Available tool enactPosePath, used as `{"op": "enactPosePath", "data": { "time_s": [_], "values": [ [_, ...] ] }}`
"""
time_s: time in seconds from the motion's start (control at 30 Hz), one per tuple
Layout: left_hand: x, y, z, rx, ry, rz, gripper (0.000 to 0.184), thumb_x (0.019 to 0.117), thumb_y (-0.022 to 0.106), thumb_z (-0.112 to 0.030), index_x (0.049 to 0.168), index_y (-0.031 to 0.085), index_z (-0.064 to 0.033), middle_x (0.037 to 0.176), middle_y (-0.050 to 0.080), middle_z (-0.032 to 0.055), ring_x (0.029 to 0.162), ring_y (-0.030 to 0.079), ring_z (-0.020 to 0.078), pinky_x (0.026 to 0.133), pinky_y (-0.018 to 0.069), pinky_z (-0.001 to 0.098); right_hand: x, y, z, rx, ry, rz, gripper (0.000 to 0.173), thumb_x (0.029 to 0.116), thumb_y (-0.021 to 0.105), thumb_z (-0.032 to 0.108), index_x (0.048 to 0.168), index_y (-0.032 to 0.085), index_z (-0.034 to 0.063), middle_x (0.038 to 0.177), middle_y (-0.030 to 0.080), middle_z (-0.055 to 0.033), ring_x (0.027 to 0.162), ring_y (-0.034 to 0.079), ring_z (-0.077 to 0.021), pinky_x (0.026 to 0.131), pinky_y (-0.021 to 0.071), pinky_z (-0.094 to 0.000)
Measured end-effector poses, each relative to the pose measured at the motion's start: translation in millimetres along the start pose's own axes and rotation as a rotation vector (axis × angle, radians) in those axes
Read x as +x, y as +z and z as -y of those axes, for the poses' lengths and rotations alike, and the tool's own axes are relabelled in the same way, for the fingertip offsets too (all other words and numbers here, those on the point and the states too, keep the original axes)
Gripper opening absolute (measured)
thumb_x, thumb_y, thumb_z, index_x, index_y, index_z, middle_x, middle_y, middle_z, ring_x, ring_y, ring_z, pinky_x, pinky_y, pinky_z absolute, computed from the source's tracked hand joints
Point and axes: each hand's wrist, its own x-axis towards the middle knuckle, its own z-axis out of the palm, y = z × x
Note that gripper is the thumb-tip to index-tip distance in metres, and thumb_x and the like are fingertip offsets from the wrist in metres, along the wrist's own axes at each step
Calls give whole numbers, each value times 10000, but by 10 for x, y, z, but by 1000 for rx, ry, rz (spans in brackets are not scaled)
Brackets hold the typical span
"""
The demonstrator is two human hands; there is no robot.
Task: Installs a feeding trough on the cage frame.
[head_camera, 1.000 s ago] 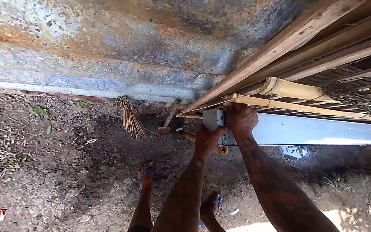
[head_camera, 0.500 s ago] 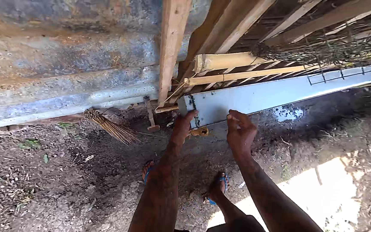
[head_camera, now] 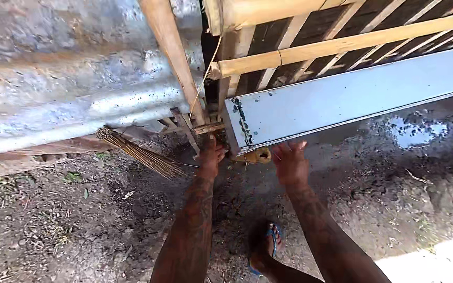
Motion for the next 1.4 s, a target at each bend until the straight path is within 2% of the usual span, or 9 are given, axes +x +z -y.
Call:
{"op": "enactPosePath", "data": {
  "time_s": [0.07, 0.2, 0.37, 0.5, 0.7, 0.87, 1.0, 1.3, 1.4],
  "values": [
    [202, 88, 190, -126, 98, -36, 517, 1100, 449, -400, 1416, 492, 7, 1242, 629, 182, 1059, 652, 247, 918, 559, 424, 158, -49, -89, 132, -6, 146, 833, 1000, 204, 748, 1501, 332, 95, 1311, 608, -122, 1166, 647, -250, 967, 556, -471],
    [692, 359, 472, -348, 377, -26, 335, 1068, 553, -243, 1263, 531, 28, 1072, 680, 128, 916, 680, 176, 839, 595, 378, 430, 12, -273, 386, -95, 525, 946, 784, 449, 917, 1350, 577, 170, 1219, 706, -92, 1155, 672, -265, 980, 559, -536],
    [934, 690, 448, -569, 530, -33, 299, 998, 659, -133, 1244, 573, 14, 956, 690, 94, 780, 677, 145, 717, 609, 344, 398, 268, -297, 542, -197, 626, 931, 884, 225, 885, 1368, 571, 168, 1269, 682, -118, 1201, 648, -290, 974, 543, -595],
    [1011, 768, 391, -526, 498, -83, 439, 974, 722, -226, 1308, 524, -22, 973, 666, 131, 732, 644, 179, 633, 576, 366, 418, 315, -302, 606, -255, 681, 823, 963, 227, 786, 1359, 549, 140, 1278, 665, -124, 1222, 633, -283, 993, 532, -593],
    [1214, 733, 378, -283, 474, -29, 666, 956, 666, -551, 1389, 482, -79, 1035, 659, 178, 791, 674, 289, 691, 598, 517, 447, 443, -254, 659, -249, 634, 761, 983, 284, 753, 1356, 524, 136, 1267, 660, -129, 1216, 634, -281, 996, 536, -571],
    [1259, 739, 221, -340, 450, -22, 596, 954, 741, -378, 1353, 485, -17, 1015, 648, 194, 764, 678, 272, 695, 618, 484, 491, 453, -214, 618, -257, 672, 776, 983, 260, 755, 1367, 524, 135, 1297, 652, -132, 1253, 615, -284, 1024, 519, -575],
    [1235, 734, 227, -343, 474, -28, 575, 953, 740, -385, 1322, 503, -14, 969, 649, 177, 718, 675, 246, 678, 622, 461, 479, 452, -206, 565, -270, 674, 784, 983, 213, 762, 1374, 532, 163, 1301, 654, -113, 1248, 619, -271, 1013, 526, -572],
    [1106, 774, 219, -428, 516, -43, 585, 983, 709, -331, 1392, 456, 0, 1141, 654, 195, 919, 713, 236, 821, 632, 431, 508, 439, -241, 495, -364, 674, 792, 982, 203, 769, 1379, 538, 172, 1306, 657, -102, 1248, 624, -253, 1018, 536, -545],
    [1067, 745, 264, -366, 473, -50, 600, 978, 695, -419, 1370, 489, -15, 1099, 671, 175, 893, 711, 231, 801, 627, 427, 492, 420, -269, 502, -358, 689, 790, 976, 219, 778, 1377, 538, 177, 1310, 654, -101, 1256, 618, -254, 1026, 529, -549]
  ]
}}
